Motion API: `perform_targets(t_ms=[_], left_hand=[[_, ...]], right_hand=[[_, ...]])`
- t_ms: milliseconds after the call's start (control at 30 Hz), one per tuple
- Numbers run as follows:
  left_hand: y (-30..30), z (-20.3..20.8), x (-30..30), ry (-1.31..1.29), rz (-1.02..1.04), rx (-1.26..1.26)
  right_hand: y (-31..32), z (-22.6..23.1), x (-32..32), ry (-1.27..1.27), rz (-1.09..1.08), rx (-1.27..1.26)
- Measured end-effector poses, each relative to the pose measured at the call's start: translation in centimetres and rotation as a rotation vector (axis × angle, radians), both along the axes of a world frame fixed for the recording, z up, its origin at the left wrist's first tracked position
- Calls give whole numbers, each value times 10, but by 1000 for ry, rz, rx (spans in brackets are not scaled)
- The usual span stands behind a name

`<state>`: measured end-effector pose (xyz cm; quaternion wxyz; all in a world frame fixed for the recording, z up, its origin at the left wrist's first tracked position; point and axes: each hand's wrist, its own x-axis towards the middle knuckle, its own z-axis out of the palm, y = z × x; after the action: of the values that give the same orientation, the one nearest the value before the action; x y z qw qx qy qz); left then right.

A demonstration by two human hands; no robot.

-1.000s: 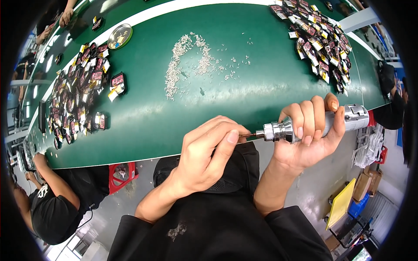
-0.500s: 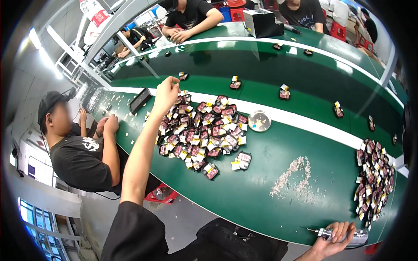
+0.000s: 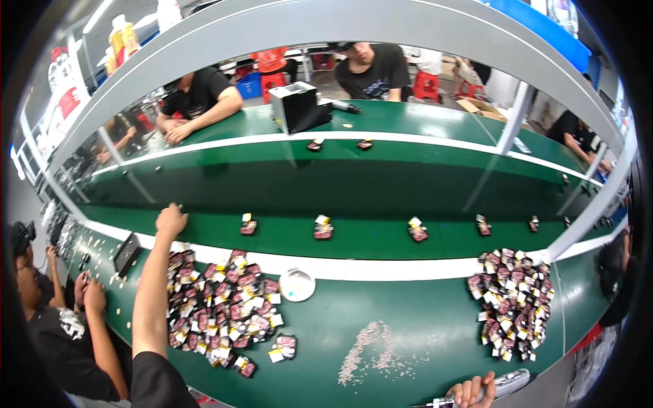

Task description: Assembling small electronic components using an electric screwdriver on a production line.

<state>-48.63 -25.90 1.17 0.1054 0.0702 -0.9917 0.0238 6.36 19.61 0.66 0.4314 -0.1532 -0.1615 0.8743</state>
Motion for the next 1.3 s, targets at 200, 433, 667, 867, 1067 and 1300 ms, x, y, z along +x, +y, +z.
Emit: perform_targets(t_ms=[200, 433, 667, 867, 1067, 1300], left_hand=[[-49, -28, -43, 167, -372, -55], [104, 59, 97, 134, -676, 396], [288, 67, 334, 14, -1657, 330], [356, 33, 423, -74, -1893, 325], [371, 21, 447, -283, -1878, 457], [384, 29, 444, -299, -1865, 261]], right_hand=[[2, -5, -4, 62, 0, 10], [7, -13, -3, 23, 55, 10], [7, -10, 5, 15, 7, 32], [-7, -2, 34, 58, 88, -10], [-15, -2, 72, 48, 92, -7], [-14, -13, 78, 112, 161, -50]])
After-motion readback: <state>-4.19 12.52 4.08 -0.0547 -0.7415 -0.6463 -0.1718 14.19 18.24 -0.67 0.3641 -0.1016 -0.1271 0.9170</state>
